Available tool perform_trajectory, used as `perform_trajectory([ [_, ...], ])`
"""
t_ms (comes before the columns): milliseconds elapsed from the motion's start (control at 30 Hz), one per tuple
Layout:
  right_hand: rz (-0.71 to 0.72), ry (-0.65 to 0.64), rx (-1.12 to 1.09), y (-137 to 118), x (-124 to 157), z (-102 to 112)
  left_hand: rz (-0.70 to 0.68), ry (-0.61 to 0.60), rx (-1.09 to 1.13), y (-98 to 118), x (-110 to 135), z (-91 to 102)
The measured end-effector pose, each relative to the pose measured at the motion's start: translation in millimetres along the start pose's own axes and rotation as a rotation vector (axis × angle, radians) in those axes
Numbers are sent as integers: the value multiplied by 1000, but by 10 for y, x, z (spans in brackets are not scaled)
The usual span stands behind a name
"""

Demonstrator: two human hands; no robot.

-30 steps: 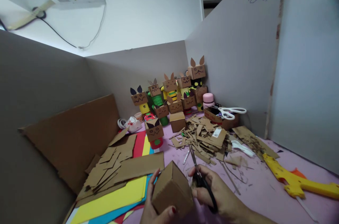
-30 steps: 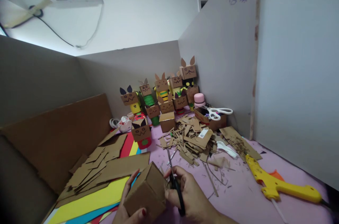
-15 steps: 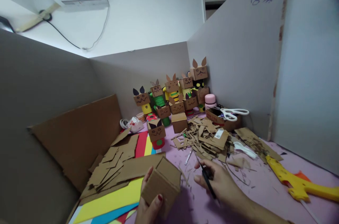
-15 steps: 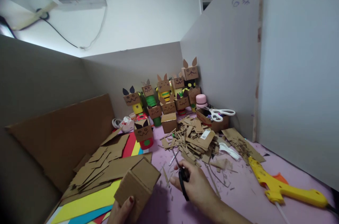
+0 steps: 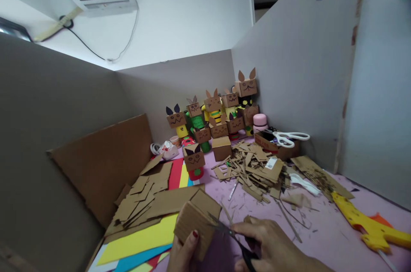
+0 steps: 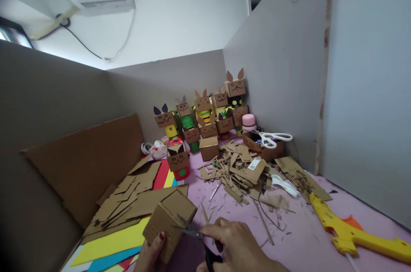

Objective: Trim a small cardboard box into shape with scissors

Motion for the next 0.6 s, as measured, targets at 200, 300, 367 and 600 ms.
perform_trajectory([
  [200,-19,7,128,19,25,4,20,-9,15,-60,-37,22],
  [300,-16,20,147,37,32,-24,28,-21,6,-64,-44,31],
  [367,-1,28,129,46,27,-48,30,-17,6,-62,-44,33],
  [600,76,41,13,52,-5,-78,30,-3,46,-68,-54,42],
])
Point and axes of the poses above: each hand's wrist, its own x-axis away from the middle knuckle, its own z-axis out of the back of the hand, y = z × x, the point moved 2 cm from there along -x, towards the middle knuckle, and after that the axes turned 7 degrees about x, right-handed, at the moved point
